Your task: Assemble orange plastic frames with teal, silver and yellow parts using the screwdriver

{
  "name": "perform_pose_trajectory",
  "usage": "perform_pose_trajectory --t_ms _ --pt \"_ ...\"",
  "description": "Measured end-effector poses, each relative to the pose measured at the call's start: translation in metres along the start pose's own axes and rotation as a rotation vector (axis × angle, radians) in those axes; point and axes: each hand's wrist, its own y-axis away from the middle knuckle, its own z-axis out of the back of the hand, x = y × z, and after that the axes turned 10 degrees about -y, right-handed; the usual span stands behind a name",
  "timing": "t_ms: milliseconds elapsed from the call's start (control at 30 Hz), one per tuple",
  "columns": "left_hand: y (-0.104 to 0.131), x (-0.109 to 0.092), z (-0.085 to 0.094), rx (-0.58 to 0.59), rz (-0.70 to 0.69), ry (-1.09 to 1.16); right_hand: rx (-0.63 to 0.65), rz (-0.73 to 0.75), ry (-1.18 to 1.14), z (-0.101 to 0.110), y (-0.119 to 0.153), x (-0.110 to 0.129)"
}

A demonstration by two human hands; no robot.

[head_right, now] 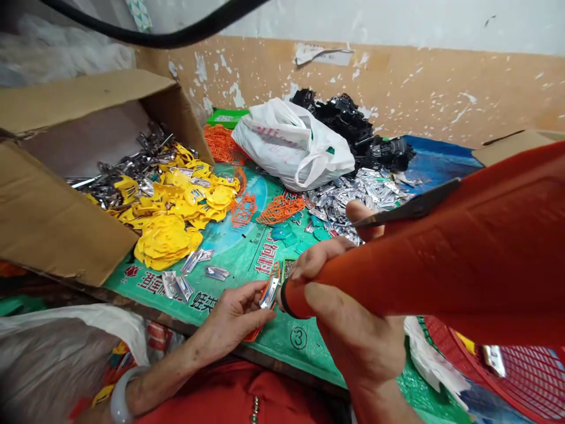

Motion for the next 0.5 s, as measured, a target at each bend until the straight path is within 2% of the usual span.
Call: perform_pose_trajectory --t_ms 500 --pt "-0.001 -0.003 -0.001 -0.002 -0.015 0.023 0.002 -0.054 -0.133 -0.003 0.003 -0.019"
